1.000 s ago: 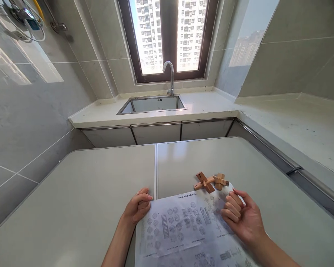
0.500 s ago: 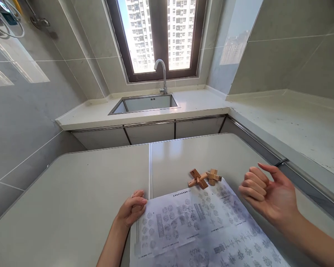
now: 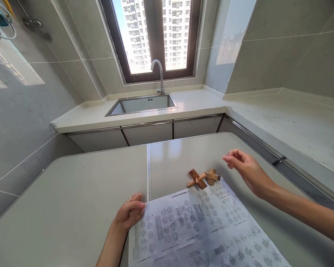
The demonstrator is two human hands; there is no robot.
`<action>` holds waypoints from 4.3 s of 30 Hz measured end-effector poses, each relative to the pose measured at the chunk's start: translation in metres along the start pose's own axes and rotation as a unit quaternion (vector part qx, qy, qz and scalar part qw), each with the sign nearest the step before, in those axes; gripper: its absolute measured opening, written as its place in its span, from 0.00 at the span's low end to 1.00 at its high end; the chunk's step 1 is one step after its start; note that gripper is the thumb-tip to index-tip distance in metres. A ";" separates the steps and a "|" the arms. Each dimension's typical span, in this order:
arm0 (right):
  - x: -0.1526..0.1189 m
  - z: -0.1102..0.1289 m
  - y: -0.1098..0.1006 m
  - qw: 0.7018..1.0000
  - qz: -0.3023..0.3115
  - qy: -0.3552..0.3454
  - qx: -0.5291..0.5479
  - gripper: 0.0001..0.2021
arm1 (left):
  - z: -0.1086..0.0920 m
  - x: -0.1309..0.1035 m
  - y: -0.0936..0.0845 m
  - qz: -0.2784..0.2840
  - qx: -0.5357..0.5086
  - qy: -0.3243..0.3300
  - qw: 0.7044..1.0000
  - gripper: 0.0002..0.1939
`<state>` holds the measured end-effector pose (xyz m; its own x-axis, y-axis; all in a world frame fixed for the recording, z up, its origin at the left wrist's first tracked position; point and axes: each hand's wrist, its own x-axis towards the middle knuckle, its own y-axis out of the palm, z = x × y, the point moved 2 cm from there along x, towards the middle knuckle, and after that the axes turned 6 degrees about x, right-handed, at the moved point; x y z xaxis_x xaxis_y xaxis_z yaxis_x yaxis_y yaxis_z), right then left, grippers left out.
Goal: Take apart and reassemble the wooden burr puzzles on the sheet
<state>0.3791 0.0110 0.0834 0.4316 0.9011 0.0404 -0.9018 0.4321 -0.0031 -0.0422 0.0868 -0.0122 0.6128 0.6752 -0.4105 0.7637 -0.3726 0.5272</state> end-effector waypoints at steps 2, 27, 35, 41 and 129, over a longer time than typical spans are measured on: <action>0.003 -0.007 0.002 0.977 0.056 -0.064 -0.197 0.20 | 0.001 0.001 -0.002 -0.003 0.001 0.001 1.000 0.38; -0.012 -0.037 0.033 0.752 0.306 -0.027 -0.583 0.14 | -0.002 0.001 0.005 0.007 0.011 -0.001 1.000 0.39; -0.009 -0.041 0.028 0.727 0.302 -0.052 -0.615 0.10 | -0.001 0.003 0.008 0.004 0.019 -0.001 1.000 0.38; -0.009 -0.042 0.017 0.745 0.303 -0.025 -0.594 0.11 | -0.002 0.004 0.011 -0.008 0.025 0.000 1.000 0.39; -0.099 -0.090 0.124 0.963 0.240 -0.115 -0.036 0.01 | 0.039 -0.008 0.107 -0.194 0.482 0.289 0.804 0.34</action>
<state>0.2263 -0.0213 -0.0107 -0.0575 0.9699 0.2368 -0.9891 -0.0231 -0.1454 0.0425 0.0170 0.0184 0.3065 0.9389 0.1567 0.8477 -0.1943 -0.4936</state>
